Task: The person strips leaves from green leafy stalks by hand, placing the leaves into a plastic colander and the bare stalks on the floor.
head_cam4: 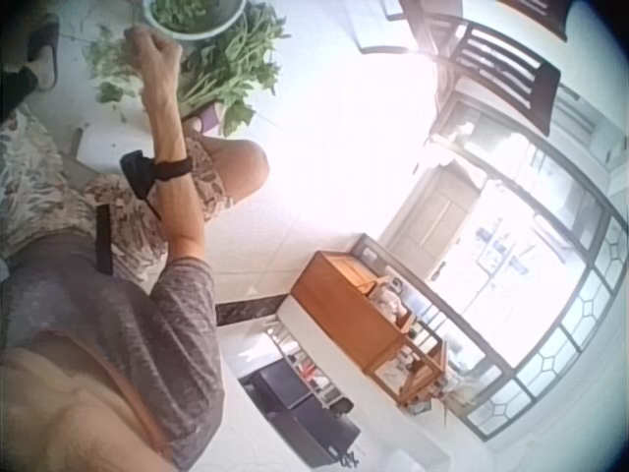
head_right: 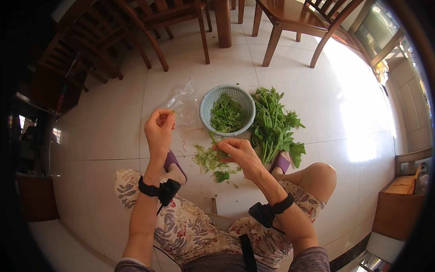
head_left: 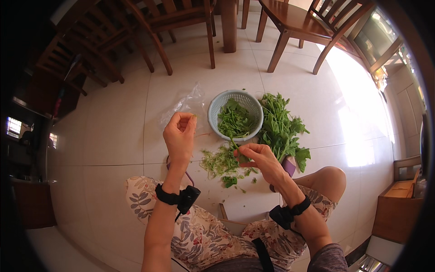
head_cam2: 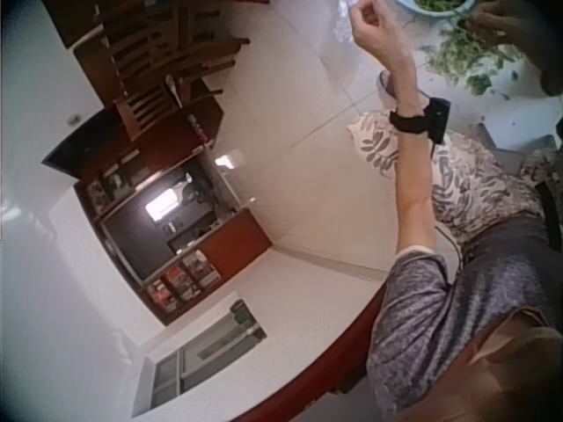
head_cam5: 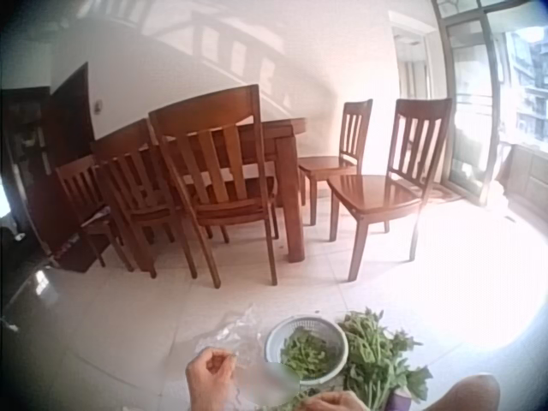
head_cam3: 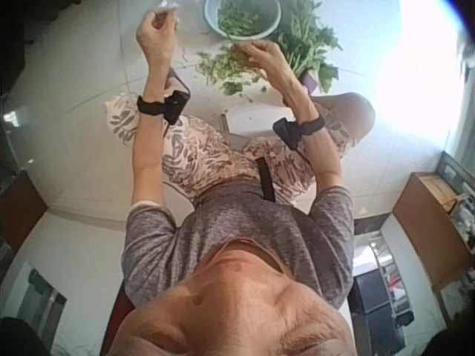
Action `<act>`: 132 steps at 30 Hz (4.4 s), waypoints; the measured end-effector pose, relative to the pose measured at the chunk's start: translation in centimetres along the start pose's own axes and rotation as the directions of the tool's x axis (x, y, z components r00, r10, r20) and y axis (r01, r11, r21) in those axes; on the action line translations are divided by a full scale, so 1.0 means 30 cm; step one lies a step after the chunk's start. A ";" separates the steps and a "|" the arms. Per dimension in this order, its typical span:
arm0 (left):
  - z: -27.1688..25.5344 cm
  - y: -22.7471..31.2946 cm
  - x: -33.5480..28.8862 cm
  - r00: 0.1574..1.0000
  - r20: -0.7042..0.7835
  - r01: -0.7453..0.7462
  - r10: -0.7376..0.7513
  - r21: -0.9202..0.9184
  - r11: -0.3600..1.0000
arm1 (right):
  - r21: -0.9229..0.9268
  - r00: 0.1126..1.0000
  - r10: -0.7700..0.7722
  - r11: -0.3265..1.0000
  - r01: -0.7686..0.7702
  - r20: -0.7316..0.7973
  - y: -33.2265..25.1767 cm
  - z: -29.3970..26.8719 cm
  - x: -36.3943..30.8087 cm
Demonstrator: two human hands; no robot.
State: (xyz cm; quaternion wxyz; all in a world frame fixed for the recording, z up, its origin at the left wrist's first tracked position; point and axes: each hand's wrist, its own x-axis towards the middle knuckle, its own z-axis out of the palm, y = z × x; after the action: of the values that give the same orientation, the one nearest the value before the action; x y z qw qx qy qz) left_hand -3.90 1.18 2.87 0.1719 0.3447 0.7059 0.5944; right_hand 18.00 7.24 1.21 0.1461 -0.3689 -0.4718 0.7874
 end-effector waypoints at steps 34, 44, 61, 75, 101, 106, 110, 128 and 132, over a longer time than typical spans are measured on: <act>0.086 0.000 -0.149 0.825 0.516 0.155 -0.230 0.185 0.970 | -0.254 0.971 -0.217 0.949 0.186 -0.100 0.008 0.018 0.004; 0.092 0.016 -0.158 0.844 0.484 0.146 -0.232 0.209 0.967 | -0.252 0.971 -0.217 0.950 0.186 -0.103 0.009 0.030 0.001; 0.092 -0.064 -0.138 0.796 0.549 0.276 -0.257 0.050 0.960 | -0.008 0.986 -0.122 0.993 0.122 -0.110 0.024 0.020 0.014; 0.028 -0.031 -0.092 0.705 0.608 0.224 -0.365 0.298 0.928 | 0.026 0.973 -0.151 0.987 0.158 -0.172 0.026 -0.019 0.026; 0.106 -0.016 -0.158 0.627 0.738 0.229 -0.250 0.132 0.964 | -0.163 0.985 -0.166 0.974 0.156 -0.049 -0.010 -0.012 0.010; 0.109 -0.037 -0.160 0.639 0.721 0.306 -0.267 0.081 0.949 | -0.077 0.987 -0.143 0.988 0.137 -0.080 -0.007 -0.009 0.007; 0.100 0.001 -0.156 0.584 0.762 0.382 -0.280 0.047 0.923 | -0.064 0.982 -0.131 0.990 0.124 -0.133 -0.005 -0.017 0.015; 0.094 0.011 -0.145 0.611 0.756 0.344 -0.233 0.011 0.939 | -0.010 0.984 -0.130 0.991 0.130 -0.118 0.002 -0.024 0.017; 0.103 0.058 -0.159 0.724 0.684 0.037 -0.088 0.088 0.995 | -0.013 0.985 -0.088 0.996 0.087 -0.147 0.001 -0.018 0.012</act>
State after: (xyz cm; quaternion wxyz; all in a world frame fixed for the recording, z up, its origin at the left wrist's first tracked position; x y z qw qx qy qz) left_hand 1.96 0.21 3.00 0.4288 0.5216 0.6233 0.3945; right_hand 18.16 7.78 0.86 0.2139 -0.4055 -0.4780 0.7492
